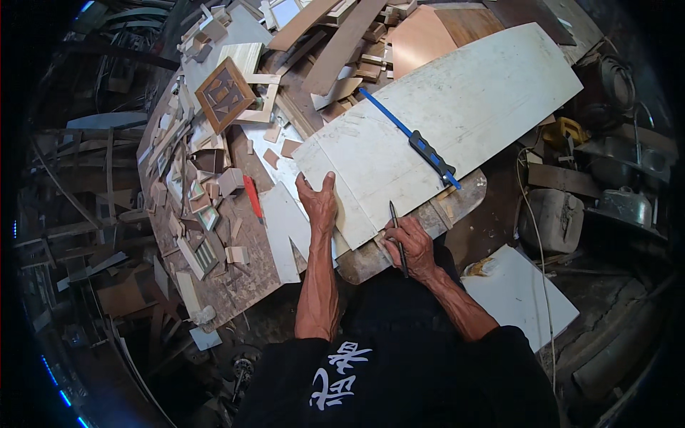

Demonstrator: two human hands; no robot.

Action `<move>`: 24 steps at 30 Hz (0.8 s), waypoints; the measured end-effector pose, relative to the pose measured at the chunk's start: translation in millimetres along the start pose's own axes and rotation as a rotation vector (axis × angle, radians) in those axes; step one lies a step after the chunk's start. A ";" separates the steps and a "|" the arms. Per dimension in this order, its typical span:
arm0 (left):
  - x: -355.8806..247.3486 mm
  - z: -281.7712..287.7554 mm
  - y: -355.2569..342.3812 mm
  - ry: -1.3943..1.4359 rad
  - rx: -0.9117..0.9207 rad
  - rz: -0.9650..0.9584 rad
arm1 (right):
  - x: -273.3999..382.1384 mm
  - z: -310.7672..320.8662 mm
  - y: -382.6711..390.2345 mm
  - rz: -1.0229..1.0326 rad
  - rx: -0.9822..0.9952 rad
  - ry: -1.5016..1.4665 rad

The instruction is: Marking a wooden board using a caliper and pen, then cutting it with a hand saw.

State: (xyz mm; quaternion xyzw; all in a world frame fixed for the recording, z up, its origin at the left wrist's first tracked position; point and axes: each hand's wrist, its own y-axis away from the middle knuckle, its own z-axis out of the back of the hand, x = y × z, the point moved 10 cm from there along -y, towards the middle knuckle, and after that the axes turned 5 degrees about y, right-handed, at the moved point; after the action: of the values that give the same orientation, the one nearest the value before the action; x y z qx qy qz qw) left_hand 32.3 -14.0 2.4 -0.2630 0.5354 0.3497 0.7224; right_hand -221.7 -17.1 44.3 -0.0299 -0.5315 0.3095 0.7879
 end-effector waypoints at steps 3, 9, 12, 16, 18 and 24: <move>-4.5 -1.2 -0.1 -0.032 -0.001 -0.013 | -1.3 0.8 0.9 0.002 -0.006 0.005; 8.3 -2.4 -7.3 0.042 0.056 -0.007 | 1.1 0.1 -1.8 -0.016 0.004 -0.026; 6.0 -5.9 -6.8 0.062 0.053 -0.014 | -1.5 -1.1 -0.5 -0.024 0.012 -0.020; 1.2 -11.1 -4.8 0.082 0.059 0.004 | -4.4 -1.0 1.3 -0.026 0.009 -0.008; 0.6 -9.7 -5.0 0.072 0.053 0.001 | -4.3 -1.1 1.0 -0.032 0.011 -0.012; 4.4 -8.5 -5.9 0.028 0.035 0.070 | -3.5 2.8 -2.4 -0.025 0.025 -0.018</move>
State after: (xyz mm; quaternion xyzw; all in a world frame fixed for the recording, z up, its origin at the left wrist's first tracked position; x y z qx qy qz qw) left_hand 32.8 -23.1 -4.3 -0.2364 0.5603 0.3616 0.7067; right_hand -223.8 -21.5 43.6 -0.0107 -0.5349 0.3063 0.7873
